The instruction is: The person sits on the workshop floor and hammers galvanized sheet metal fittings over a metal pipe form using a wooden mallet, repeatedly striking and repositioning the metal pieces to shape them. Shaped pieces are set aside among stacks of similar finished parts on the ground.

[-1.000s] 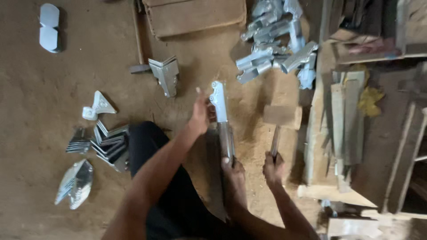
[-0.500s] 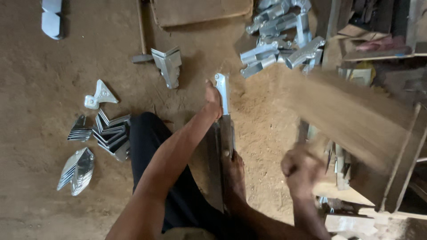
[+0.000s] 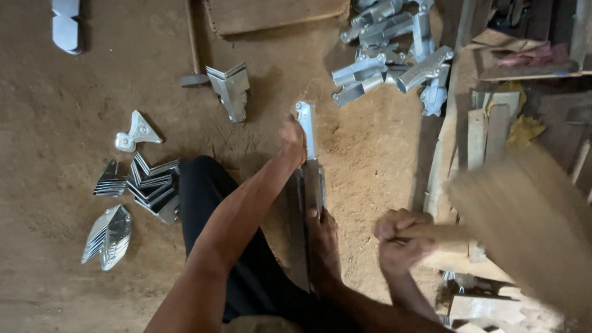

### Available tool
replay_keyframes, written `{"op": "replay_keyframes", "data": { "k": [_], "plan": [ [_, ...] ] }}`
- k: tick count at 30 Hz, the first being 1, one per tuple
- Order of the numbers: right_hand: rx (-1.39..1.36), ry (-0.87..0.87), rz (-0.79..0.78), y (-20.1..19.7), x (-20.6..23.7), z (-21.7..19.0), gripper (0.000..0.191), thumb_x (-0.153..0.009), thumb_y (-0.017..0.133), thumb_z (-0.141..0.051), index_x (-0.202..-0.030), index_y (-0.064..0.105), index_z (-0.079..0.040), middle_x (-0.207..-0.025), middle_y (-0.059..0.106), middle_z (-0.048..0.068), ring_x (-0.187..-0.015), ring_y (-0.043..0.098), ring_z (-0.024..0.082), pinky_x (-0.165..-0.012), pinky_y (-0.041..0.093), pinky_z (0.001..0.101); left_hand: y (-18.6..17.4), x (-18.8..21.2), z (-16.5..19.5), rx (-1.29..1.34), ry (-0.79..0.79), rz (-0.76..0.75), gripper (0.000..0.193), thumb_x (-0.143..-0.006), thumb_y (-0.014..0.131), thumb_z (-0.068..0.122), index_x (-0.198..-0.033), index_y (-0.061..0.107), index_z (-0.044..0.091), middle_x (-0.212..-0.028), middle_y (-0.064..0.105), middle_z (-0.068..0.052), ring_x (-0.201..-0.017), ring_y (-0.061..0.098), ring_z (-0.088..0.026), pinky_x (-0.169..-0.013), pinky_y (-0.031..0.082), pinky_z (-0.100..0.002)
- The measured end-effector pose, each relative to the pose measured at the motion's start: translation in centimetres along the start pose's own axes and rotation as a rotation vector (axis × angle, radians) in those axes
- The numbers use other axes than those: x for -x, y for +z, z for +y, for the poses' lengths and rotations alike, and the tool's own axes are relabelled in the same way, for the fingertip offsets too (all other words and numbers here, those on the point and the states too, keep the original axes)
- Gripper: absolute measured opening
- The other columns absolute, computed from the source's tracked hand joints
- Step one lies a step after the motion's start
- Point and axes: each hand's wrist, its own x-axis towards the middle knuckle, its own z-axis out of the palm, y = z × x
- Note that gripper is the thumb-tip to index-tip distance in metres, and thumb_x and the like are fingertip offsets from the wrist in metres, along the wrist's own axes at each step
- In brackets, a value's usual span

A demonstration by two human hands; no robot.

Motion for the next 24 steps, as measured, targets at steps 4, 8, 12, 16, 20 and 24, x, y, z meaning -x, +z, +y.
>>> {"op": "replay_keyframes", "data": {
  "k": [4, 8, 12, 16, 20, 24],
  "plan": [
    [0.918, 0.338, 0.050, 1.4, 0.0, 3.6, 0.034, -0.105, 0.052, -0.037, -0.084, 0.058, -0.010, -0.059, 0.051, -0.001, -0.044, 0.047, 0.008, -0.036, 0.038, 0.0268, -0.3, 0.1, -0.2, 0.064, 0.031, -0.038, 0.081, -0.100, 0.043, 0.067, -0.135, 0.054, -0.005, -0.132, 0.058, -0.018, -0.110, 0.056, -0.032, -0.094, 0.043, -0.051],
    [1.063, 0.446, 0.191, 2.9, -0.3, 4.2, 0.040, -0.106, 0.048, -0.038, -0.080, 0.053, -0.008, -0.054, 0.048, -0.001, -0.040, 0.044, 0.009, -0.033, 0.037, 0.0277, 0.0, -0.5, -0.5, 0.022, 0.044, 0.009, 0.084, -0.100, 0.042, 0.068, -0.144, 0.051, -0.003, -0.140, 0.055, -0.019, -0.121, 0.055, -0.034, -0.101, 0.043, -0.049],
    [0.934, 0.540, 0.309, 4.7, -0.3, 2.2, 0.041, -0.106, 0.047, -0.038, -0.080, 0.052, -0.007, -0.054, 0.047, -0.001, -0.039, 0.043, 0.008, -0.033, 0.036, 0.0276, 0.0, -1.2, -0.1, 0.072, 0.014, -0.253, 0.083, -0.097, 0.036, 0.069, -0.130, 0.064, -0.001, -0.111, 0.069, -0.016, -0.092, 0.067, -0.032, -0.082, 0.053, -0.052],
    [0.911, 0.600, 0.304, 5.7, 0.1, 1.1, 0.043, -0.106, 0.050, -0.036, -0.077, 0.052, -0.005, -0.054, 0.047, -0.001, -0.040, 0.043, 0.008, -0.033, 0.036, 0.0276, -1.7, -1.7, 1.2, 0.098, -0.006, -0.407, 0.089, -0.099, 0.026, 0.080, -0.117, 0.062, 0.000, -0.088, 0.062, -0.012, -0.071, 0.058, -0.029, -0.064, 0.051, -0.050],
    [0.979, 0.494, 0.234, 5.7, 0.2, 0.9, 0.041, -0.107, 0.047, -0.034, -0.077, 0.052, -0.006, -0.054, 0.048, -0.002, -0.040, 0.045, 0.008, -0.033, 0.037, 0.0269, -3.0, -0.9, 1.1, 0.013, -0.134, -0.461, 0.099, -0.090, 0.010, 0.083, -0.110, 0.068, 0.005, -0.085, 0.073, -0.014, -0.070, 0.066, -0.028, -0.058, 0.051, -0.044],
    [0.922, 0.492, 0.290, 5.5, -0.4, 0.5, 0.037, -0.107, 0.047, -0.033, -0.081, 0.053, -0.007, -0.057, 0.047, -0.002, -0.043, 0.044, 0.006, -0.036, 0.036, 0.0253, -1.5, -1.0, -0.4, 0.225, -0.007, -0.681, 0.096, -0.089, 0.015, 0.086, -0.107, 0.069, 0.008, -0.078, 0.069, -0.009, -0.063, 0.063, -0.026, -0.056, 0.053, -0.041]
  ]
}}
